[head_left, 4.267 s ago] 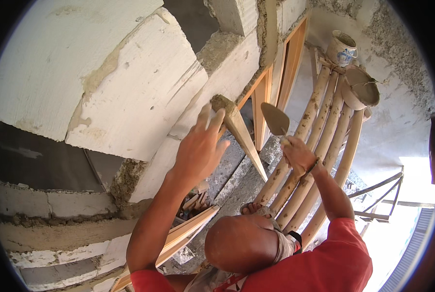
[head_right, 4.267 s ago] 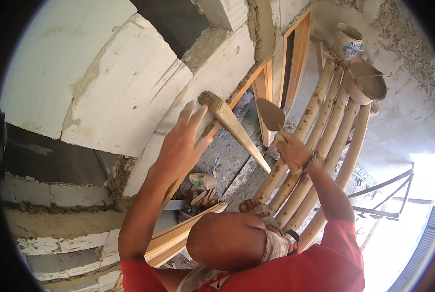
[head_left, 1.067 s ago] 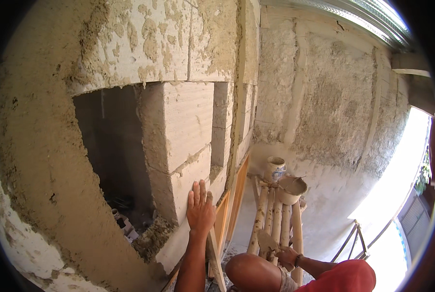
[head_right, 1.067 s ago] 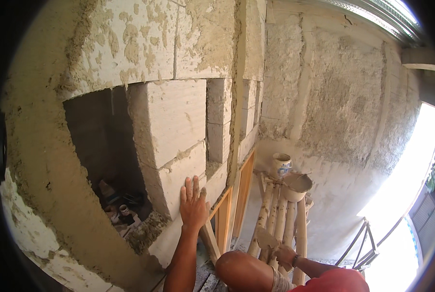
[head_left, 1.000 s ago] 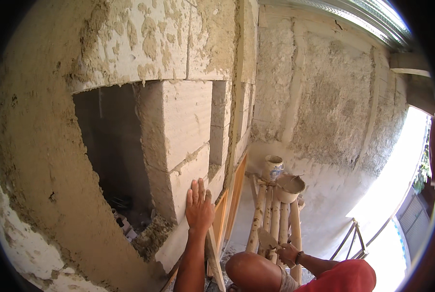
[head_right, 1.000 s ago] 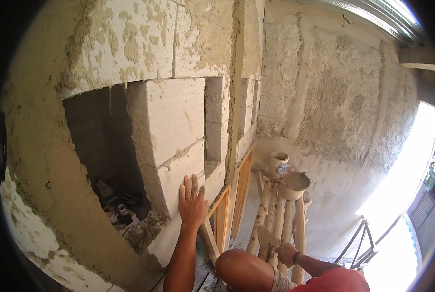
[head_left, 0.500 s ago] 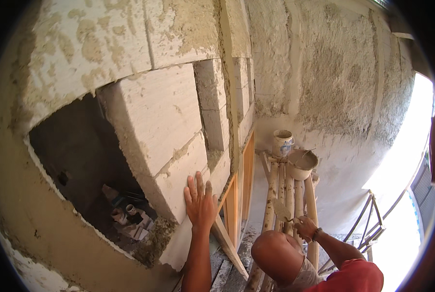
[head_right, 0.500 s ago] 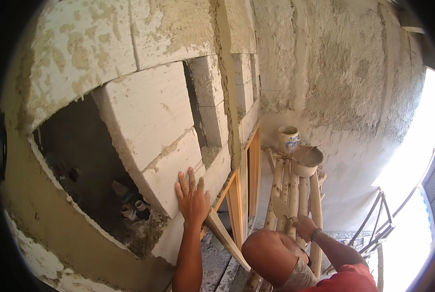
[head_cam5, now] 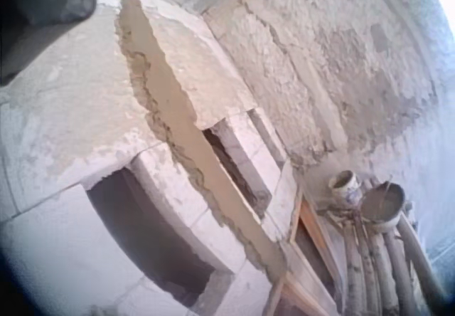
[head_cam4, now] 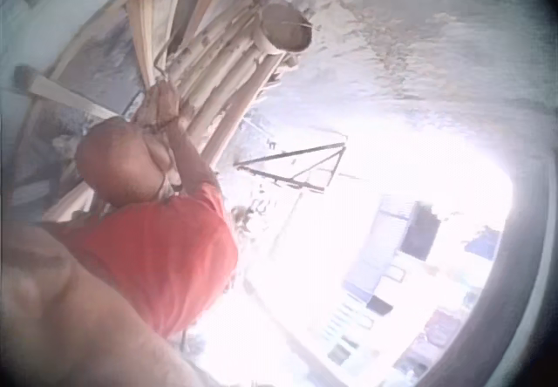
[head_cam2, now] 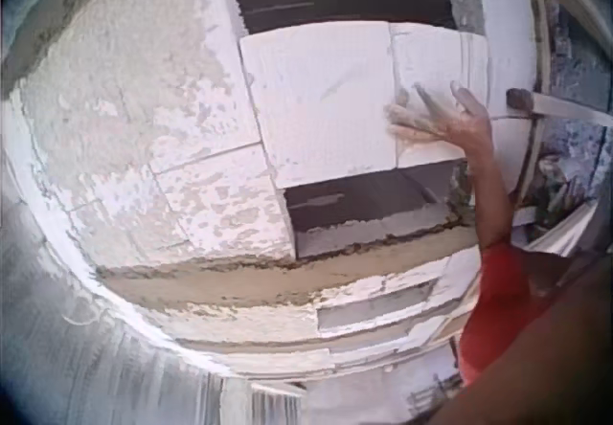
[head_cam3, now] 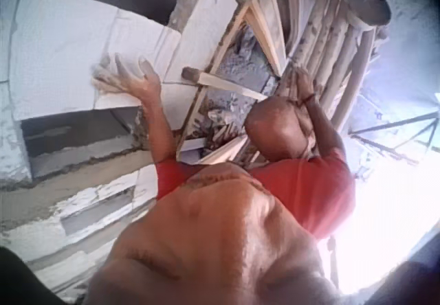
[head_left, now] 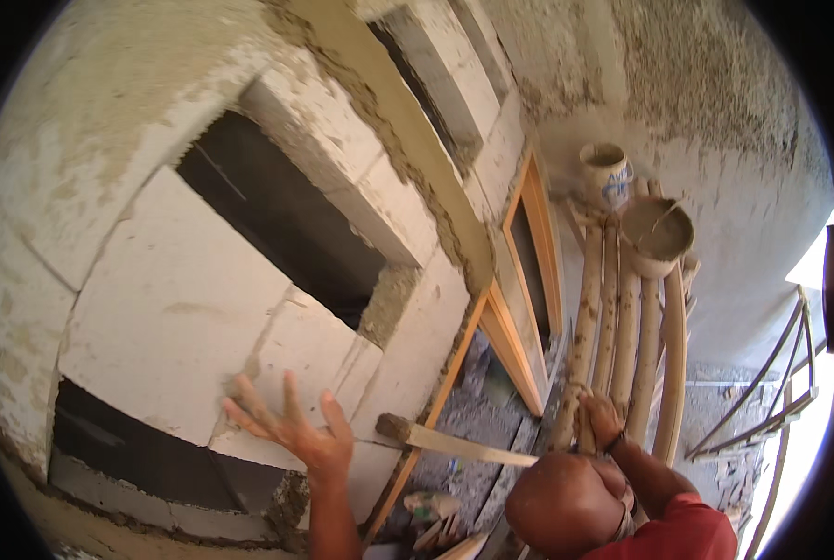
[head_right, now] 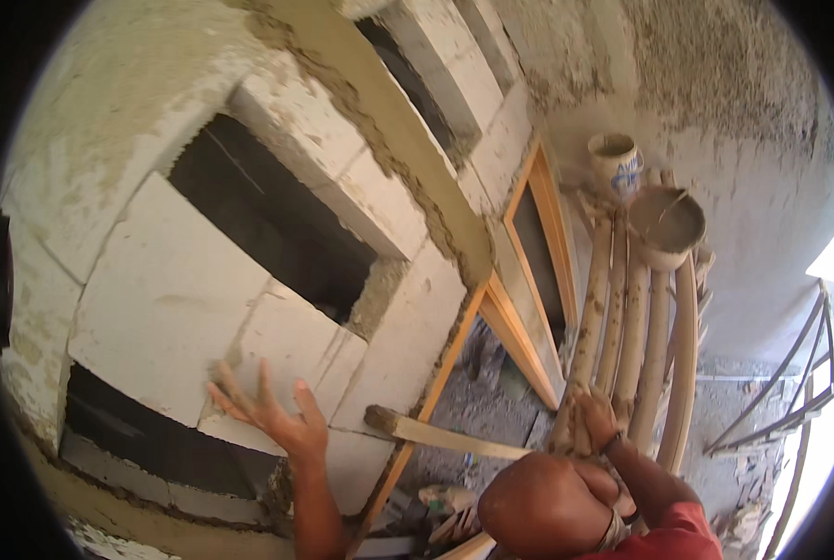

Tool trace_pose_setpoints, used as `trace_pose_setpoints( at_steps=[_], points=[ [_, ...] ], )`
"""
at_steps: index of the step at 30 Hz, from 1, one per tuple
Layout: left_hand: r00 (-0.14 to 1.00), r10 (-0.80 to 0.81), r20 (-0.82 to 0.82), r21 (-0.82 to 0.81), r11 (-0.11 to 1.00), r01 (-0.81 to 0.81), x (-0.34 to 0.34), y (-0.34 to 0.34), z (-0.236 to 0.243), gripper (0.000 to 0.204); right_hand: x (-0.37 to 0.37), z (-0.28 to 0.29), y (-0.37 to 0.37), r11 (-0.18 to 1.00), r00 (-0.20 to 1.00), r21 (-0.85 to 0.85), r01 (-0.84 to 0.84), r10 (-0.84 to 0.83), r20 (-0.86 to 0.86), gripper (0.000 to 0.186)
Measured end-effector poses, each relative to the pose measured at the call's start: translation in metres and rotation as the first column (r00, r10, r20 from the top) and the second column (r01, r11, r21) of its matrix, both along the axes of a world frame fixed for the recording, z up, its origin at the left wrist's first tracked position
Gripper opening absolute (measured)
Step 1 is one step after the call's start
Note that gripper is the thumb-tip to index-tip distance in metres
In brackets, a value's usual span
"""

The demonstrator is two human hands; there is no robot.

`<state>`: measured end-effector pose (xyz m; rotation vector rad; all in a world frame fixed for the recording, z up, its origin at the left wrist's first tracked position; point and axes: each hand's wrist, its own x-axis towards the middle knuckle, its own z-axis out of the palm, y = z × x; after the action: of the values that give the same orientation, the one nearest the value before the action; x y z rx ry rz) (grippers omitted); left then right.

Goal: The person applies plaster to the edges of a wall opening using a trowel, then scoops more plaster from a bucket and mixes it by hand.

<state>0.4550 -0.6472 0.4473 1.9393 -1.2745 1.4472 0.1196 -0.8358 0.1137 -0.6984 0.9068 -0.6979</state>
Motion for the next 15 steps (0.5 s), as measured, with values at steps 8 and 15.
trace_pose_setpoints(
  at_steps=[8, 15],
  points=[
    [0.831, 0.475, 0.288, -0.061, 0.875, -0.479, 0.033, -0.02, 0.007, 0.061, 0.114, 0.094, -0.094, 0.979, 0.917, 0.168, -0.117, 0.041, 0.398, 0.031],
    [0.806, 0.435, 0.401, -0.015, 0.883, -0.469, 0.037, -0.025, -0.013, 0.059, 0.166, 0.044, -0.133, 0.936, 0.792, 0.303, -0.177, -0.047, 0.609, 0.022]
  ],
)
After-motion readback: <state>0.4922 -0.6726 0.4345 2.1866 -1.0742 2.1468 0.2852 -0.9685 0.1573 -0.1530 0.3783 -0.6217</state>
